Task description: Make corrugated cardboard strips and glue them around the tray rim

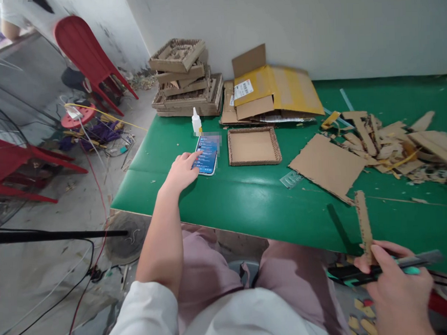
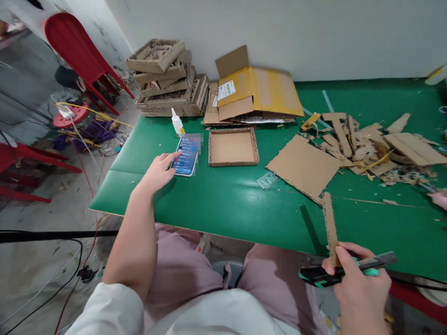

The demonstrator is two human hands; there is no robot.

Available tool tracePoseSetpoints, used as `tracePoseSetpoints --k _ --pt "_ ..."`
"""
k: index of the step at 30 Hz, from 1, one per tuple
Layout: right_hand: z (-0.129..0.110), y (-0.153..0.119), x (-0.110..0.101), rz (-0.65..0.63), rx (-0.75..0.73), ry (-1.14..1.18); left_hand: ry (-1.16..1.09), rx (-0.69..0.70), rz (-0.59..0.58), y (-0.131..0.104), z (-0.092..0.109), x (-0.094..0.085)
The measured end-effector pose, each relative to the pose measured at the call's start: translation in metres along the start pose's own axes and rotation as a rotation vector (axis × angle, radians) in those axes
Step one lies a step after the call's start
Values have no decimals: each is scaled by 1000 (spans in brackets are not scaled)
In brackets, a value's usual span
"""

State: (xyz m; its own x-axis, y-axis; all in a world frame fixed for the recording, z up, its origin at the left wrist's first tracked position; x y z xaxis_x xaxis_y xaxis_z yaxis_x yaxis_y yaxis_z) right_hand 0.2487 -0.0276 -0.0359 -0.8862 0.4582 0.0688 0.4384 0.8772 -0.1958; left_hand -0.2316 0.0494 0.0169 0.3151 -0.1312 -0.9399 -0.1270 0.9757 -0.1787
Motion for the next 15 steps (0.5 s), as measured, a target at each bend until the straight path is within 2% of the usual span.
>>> tracePoseSetpoints --k 8,15 --pt "4 2 -4 11 1 -6 65 -51 19 3 6 1" --pt "5 3 -6 4 -10 -8 24 -58 19 -3 5 -2"
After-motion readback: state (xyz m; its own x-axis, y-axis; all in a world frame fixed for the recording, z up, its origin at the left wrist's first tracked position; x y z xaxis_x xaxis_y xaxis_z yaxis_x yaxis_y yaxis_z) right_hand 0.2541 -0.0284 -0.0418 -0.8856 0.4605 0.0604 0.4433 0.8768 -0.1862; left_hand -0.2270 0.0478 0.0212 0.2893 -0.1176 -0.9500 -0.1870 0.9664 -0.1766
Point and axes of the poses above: each hand's wrist, its own y-axis towards the middle knuckle, its own x-axis out of the palm, z = x × y, the point moved 9 cm from there along y, towards the middle knuckle, and after that the axes turned 7 degrees about -z, right-handed, at the moved point
